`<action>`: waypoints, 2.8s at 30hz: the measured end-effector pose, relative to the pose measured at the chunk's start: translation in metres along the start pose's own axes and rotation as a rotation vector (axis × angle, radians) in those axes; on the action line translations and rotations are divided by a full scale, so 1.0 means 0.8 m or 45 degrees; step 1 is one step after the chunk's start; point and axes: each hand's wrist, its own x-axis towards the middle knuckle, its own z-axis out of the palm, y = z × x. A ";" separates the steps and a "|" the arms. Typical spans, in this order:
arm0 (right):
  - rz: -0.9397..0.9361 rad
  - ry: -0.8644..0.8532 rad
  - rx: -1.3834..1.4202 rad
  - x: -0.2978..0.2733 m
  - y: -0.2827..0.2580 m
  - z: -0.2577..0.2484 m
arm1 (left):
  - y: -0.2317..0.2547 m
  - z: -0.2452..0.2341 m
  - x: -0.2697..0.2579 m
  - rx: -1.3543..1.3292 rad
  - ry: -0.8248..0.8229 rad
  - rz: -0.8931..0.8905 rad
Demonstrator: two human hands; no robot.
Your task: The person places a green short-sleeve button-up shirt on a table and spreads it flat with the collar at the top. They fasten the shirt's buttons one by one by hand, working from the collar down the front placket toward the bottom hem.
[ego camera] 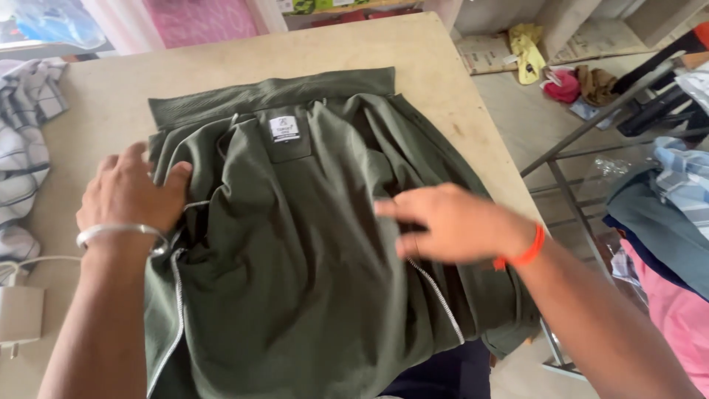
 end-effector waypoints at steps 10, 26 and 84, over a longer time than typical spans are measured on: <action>0.851 1.092 -0.088 0.156 0.177 0.002 | -0.026 0.092 0.034 0.019 0.144 -0.357; 0.408 1.064 0.347 0.177 0.156 -0.007 | -0.073 0.106 0.054 -0.259 0.293 -0.209; -0.012 1.155 0.362 0.200 0.009 0.037 | 0.161 0.090 0.005 -0.666 -0.136 0.388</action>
